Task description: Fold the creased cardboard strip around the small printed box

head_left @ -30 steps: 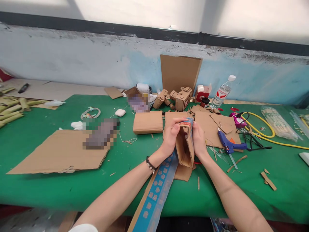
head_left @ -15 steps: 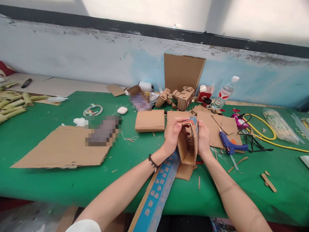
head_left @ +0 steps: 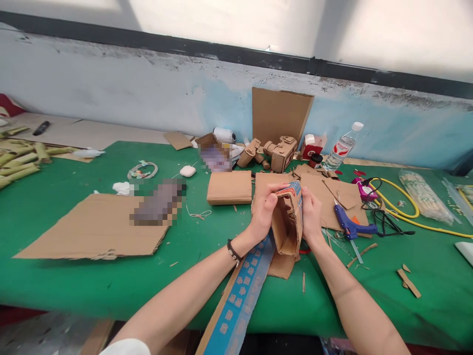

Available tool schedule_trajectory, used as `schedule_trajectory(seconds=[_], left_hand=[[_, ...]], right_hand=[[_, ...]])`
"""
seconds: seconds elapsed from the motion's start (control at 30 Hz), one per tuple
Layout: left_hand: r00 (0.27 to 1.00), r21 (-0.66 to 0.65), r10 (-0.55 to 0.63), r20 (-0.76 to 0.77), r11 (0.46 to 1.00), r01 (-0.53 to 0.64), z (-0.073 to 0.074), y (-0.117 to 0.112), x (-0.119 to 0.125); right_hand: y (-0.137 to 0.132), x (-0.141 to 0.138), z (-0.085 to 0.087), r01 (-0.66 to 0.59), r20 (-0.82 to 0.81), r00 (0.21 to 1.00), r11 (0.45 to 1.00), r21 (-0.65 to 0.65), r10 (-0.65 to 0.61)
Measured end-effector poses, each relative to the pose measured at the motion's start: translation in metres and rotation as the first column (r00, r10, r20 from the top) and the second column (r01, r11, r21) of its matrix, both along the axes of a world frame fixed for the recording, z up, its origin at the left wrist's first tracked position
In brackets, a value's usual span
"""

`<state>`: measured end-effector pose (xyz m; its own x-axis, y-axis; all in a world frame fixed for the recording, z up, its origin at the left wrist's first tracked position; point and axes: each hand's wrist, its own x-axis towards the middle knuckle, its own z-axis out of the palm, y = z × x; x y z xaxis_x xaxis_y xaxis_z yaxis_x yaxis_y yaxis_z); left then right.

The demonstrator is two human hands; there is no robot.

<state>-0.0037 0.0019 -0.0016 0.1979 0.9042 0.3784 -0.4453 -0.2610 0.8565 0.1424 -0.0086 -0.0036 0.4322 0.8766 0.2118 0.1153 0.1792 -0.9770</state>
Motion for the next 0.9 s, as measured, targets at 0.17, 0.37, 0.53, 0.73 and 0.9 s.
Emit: schedule_trajectory(seconds=[0.17, 0.37, 0.53, 0.73, 0.9], left_hand=[[0.998, 0.051, 0.037, -0.046, 0.998, -0.034, 0.001, 0.0, -0.002], [0.999, 0.034, 0.012, -0.052, 0.999, -0.01, 0.009, 0.004, -0.005], [0.999, 0.011, 0.023, -0.04, 1.0, -0.023, 0.01, 0.013, -0.011], [0.992, -0.004, 0.112, -0.055, 0.994, -0.112, 0.005, 0.029, -0.023], [0.986, 0.032, 0.143, -0.081, 0.99, -0.141, 0.008, 0.029, -0.024]], right_hand=[[-0.001, 0.0, 0.0, -0.012, 0.048, 0.999, 1.0, 0.011, 0.012], [-0.001, 0.003, 0.002, -0.008, 0.03, 1.0, 1.0, 0.014, 0.008], [0.002, 0.013, 0.002, -0.087, -0.059, 0.995, 0.995, -0.043, 0.084], [-0.004, 0.024, 0.0, -0.368, -0.064, 0.927, 0.929, 0.031, 0.369], [-0.012, 0.017, -0.002, -0.558, 0.233, 0.811, 0.83, 0.03, 0.537]])
